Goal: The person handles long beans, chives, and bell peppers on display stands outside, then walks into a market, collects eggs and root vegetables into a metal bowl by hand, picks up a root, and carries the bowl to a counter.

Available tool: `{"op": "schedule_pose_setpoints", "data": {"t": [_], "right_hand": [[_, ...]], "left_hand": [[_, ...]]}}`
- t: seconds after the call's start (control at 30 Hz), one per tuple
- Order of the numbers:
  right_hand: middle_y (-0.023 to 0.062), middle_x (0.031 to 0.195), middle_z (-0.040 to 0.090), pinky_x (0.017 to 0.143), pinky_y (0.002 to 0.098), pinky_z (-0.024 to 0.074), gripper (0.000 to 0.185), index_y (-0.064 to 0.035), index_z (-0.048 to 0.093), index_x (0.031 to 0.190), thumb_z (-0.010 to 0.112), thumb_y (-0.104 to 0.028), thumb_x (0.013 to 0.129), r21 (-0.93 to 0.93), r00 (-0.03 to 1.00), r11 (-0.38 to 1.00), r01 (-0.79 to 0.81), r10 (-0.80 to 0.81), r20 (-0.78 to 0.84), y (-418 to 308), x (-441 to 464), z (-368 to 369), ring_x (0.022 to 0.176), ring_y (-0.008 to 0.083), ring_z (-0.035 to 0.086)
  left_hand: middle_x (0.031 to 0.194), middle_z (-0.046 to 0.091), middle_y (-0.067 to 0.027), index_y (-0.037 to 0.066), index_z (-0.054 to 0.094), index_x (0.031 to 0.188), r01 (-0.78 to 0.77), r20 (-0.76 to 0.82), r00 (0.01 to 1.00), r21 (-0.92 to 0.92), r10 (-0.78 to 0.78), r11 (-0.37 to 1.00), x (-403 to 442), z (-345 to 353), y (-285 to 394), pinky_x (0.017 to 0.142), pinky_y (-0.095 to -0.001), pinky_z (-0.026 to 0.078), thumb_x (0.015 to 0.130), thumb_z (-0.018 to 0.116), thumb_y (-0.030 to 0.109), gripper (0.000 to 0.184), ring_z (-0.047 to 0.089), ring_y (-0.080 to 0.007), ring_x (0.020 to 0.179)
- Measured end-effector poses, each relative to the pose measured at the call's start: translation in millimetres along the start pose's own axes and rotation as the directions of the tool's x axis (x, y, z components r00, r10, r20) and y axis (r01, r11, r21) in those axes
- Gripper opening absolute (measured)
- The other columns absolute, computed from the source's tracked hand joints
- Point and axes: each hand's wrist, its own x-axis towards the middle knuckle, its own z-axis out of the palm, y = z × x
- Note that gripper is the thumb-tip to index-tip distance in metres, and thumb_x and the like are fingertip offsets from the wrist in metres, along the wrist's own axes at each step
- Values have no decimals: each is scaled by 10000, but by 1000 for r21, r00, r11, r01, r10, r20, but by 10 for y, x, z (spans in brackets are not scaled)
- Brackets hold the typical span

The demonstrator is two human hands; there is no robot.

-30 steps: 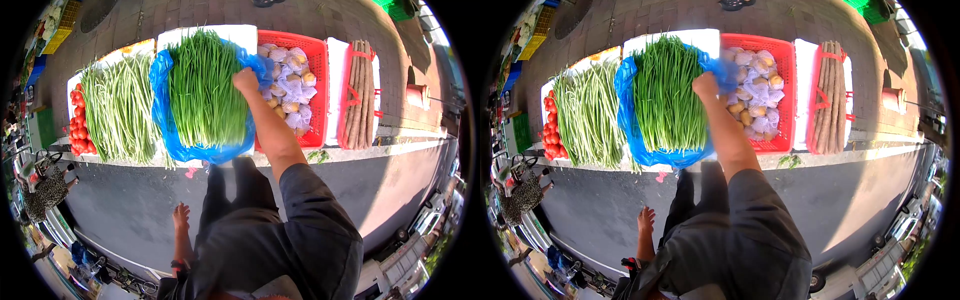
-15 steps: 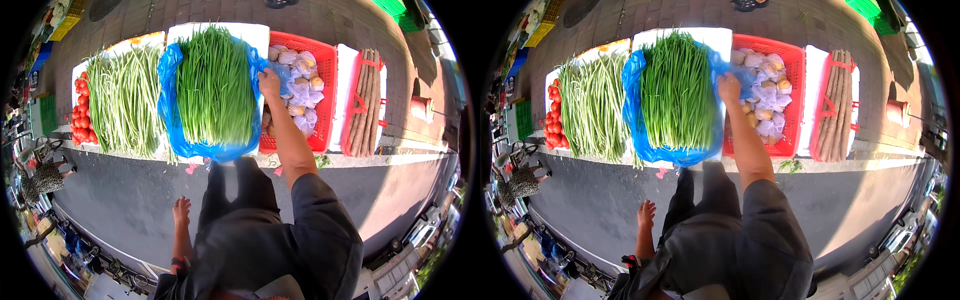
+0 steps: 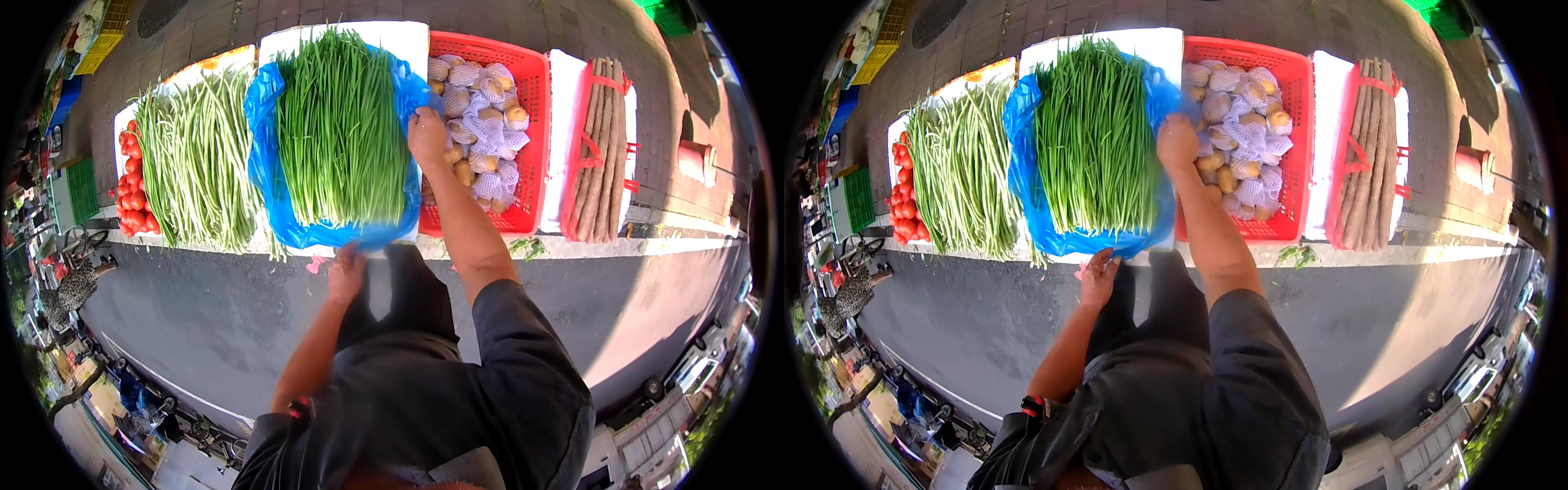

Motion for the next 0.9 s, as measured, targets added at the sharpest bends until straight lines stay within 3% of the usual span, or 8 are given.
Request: {"op": "schedule_pose_setpoints", "data": {"t": [0.1,0.2,0.27,0.57,0.63,0.73,0.77,0.9], "right_hand": [[266,919,664,787,489,516,192,7,649,962,573,-128,849,53,997,996,-72,72,0,-54,-61,86,876,438,643],[292,957,661,829,487,513,228,30,642,994,548,-122,852,53,972,975,-214,207,106,-97,4,127,932,454,637],[306,983,656,852,484,510,256,42,638,1017,529,-124,856,73,963,967,-245,234,132,-136,38,176,962,463,630],[217,1373,508,1045,427,369,791,66,469,1353,454,-603,932,462,657,469,-753,505,560,-199,260,222,1253,341,483],[204,1333,552,1021,389,390,766,61,468,1365,449,-582,949,426,733,611,-667,438,520,-222,231,261,1216,328,518],[186,1425,461,1056,524,358,798,17,425,1406,477,-617,925,367,465,290,-884,640,612,-206,308,428,1287,345,445],[173,1457,426,1016,545,404,718,-5,400,1430,497,-533,954,516,497,83,-853,434,751,165,320,728,1314,343,425],[185,1357,523,934,508,483,639,21,458,1372,518,-468,965,461,481,174,-870,501,720,254,308,963,1150,338,567]], "left_hand": [[1105,662,-156,28,588,1247,-220,41,975,99,216,971,139,223,279,885,-343,480,885,702,263,447,622,-249,977],[1131,649,-189,55,550,1305,-89,228,974,341,9,936,138,233,475,910,-384,480,860,714,294,530,622,-304,1021],[1146,643,-200,56,523,1329,-219,242,960,331,142,918,97,285,223,922,-412,475,852,712,310,572,611,-331,1047],[1359,526,-192,27,494,1349,-230,380,919,295,107,928,101,219,288,1069,-452,361,892,637,406,611,490,-354,1259],[1360,526,-189,35,485,1360,-253,386,914,309,122,917,83,237,278,1073,-442,359,892,638,388,606,485,-352,1264],[1346,534,-191,43,466,1375,-240,371,922,323,111,915,55,233,279,1077,-444,355,881,652,362,617,488,-347,1260],[1339,538,-192,45,460,1380,-254,366,922,326,126,910,56,217,306,1078,-449,354,876,658,354,624,490,-344,1257],[1317,545,-195,60,442,1396,-312,378,910,344,173,886,38,228,279,1078,-469,350,863,671,334,641,485,-361,1251]]}}
